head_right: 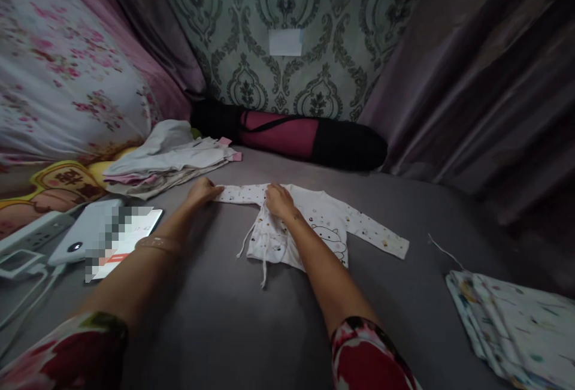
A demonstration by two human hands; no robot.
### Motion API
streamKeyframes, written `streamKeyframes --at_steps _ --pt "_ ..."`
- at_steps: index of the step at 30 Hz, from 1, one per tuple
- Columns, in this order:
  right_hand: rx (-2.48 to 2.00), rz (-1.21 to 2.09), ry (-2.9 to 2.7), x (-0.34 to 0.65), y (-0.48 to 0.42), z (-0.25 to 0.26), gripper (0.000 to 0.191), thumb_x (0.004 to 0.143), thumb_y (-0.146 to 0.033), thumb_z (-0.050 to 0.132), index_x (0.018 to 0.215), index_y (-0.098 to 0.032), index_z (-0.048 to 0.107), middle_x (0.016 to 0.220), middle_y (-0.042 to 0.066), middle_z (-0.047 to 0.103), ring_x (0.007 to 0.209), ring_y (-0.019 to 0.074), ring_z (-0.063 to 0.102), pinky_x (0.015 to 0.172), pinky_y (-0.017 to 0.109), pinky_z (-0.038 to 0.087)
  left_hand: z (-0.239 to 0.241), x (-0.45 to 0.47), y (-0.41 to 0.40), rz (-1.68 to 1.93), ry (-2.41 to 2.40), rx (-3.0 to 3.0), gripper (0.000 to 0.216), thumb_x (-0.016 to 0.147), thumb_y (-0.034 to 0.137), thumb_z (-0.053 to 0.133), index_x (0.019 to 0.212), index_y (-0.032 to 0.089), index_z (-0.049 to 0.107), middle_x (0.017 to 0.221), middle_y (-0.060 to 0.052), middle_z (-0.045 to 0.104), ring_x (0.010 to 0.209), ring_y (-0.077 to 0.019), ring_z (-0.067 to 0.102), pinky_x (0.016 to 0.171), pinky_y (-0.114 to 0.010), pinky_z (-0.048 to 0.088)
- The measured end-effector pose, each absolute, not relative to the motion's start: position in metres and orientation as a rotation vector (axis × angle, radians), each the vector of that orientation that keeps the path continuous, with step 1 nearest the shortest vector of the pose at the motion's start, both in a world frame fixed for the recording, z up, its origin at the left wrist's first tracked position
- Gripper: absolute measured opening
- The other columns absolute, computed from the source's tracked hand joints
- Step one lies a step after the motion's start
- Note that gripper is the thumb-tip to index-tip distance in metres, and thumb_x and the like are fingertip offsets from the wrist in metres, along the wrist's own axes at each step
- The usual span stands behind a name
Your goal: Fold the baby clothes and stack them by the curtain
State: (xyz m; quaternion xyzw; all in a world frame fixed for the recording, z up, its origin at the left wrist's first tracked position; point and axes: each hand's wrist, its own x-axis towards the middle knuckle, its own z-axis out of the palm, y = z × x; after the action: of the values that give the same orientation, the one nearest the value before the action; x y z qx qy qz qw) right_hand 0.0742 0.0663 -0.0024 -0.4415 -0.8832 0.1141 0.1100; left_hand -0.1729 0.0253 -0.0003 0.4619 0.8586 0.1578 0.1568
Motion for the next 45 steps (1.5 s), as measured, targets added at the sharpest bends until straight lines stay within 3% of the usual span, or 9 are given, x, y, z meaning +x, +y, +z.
streamKeyframes --at_steps 4,9,19,25,29,33,37,41,45 --pt "-1.367 0.403 -2.534 0.057 0.062 -0.010 0.046 0.101 -0.031 0.029 0.132 -0.004 0.051 0.143 0.020 0.047 0.134 0.0254 0.041 0.112 0.035 0.027 0.003 -0.174 0.035 0.409 2.400 1.290 0.019 0.076 0.036 0.060 0.079 0.017 0.063 0.074 -0.007 0.067 0.082 -0.0245 0.066 0.067 -0.029 0.047" --pt "-1.464 0.463 -2.497 0.051 0.055 -0.022 0.063 0.101 -0.042 0.027 0.148 0.001 0.029 0.158 0.021 0.021 0.147 0.0292 0.016 0.119 0.043 0.009 0.000 -0.166 0.029 0.583 2.565 1.374 0.029 0.090 0.033 0.043 0.111 0.017 0.054 0.104 -0.014 0.068 0.098 -0.0256 0.064 0.076 -0.031 0.048" --pt "-1.445 0.513 -2.471 0.052 0.052 -0.022 0.065 0.100 -0.043 0.031 0.149 -0.002 0.029 0.160 0.018 0.018 0.149 0.0269 0.011 0.120 0.044 0.003 -0.008 -0.144 0.013 0.399 2.636 1.620 0.041 0.093 0.024 0.027 0.123 0.003 0.046 0.109 -0.030 0.063 0.103 -0.0399 0.062 0.083 -0.049 0.047" --pt "-1.392 0.841 -2.183 0.095 0.063 0.014 0.052 0.100 -0.035 0.033 0.146 -0.012 0.039 0.152 0.012 0.040 0.138 0.0192 0.040 0.112 0.033 0.032 0.009 -0.134 0.000 0.508 2.670 1.742 0.046 0.088 0.032 0.045 0.124 0.003 0.050 0.130 -0.030 0.050 0.116 -0.0395 0.054 0.090 -0.045 0.045" --pt "-1.422 0.772 -2.073 0.146 0.041 0.024 0.031 0.094 -0.025 0.043 0.113 -0.013 0.065 0.109 0.010 0.071 0.101 0.0190 0.065 0.089 0.029 0.048 0.030 -0.098 -0.020 0.546 2.276 2.028 0.028 0.089 0.029 0.044 0.105 0.015 0.063 0.105 -0.013 0.067 0.104 -0.0262 0.060 0.091 -0.035 0.044" --pt "-1.428 0.834 -2.251 0.176 0.000 0.027 0.021 0.089 -0.023 0.049 0.087 -0.015 0.069 0.081 0.004 0.071 0.079 0.0164 0.065 0.072 0.024 0.047 0.042 -0.039 -0.049 0.497 1.640 2.148 0.020 0.086 0.027 0.048 0.089 0.018 0.066 0.084 -0.005 0.068 0.078 -0.0168 0.061 0.075 -0.027 0.045" --pt "-1.452 0.824 -2.436 0.179 -0.034 0.028 0.014 0.083 -0.023 0.057 0.091 -0.017 0.066 0.088 0.004 0.070 0.079 0.0157 0.062 0.066 0.022 0.042 0.030 0.001 -0.072 0.303 1.450 2.170 0.021 0.083 0.038 0.056 0.085 0.019 0.064 0.081 -0.004 0.066 0.073 -0.0165 0.059 0.066 -0.026 0.042" --pt "-1.448 0.856 -2.578 0.179 -0.049 0.027 0.036 0.075 -0.030 0.066 0.107 -0.016 0.058 0.104 0.008 0.066 0.085 0.0176 0.060 0.067 0.022 0.042 0.009 0.002 -0.076 0.249 1.599 2.241 0.036 0.071 0.049 0.068 0.089 0.018 0.061 0.092 -0.008 0.063 0.084 -0.0214 0.058 0.070 -0.028 0.043" --pt "-1.442 0.775 -2.613 0.182 -0.055 0.027 0.031 0.078 -0.025 0.060 0.106 -0.014 0.057 0.108 0.011 0.064 0.091 0.0198 0.059 0.072 0.024 0.041 0.000 -0.013 -0.073 0.349 1.572 2.169 0.040 0.066 0.049 0.070 0.087 0.017 0.058 0.088 -0.006 0.060 0.082 -0.0201 0.055 0.070 -0.028 0.043"
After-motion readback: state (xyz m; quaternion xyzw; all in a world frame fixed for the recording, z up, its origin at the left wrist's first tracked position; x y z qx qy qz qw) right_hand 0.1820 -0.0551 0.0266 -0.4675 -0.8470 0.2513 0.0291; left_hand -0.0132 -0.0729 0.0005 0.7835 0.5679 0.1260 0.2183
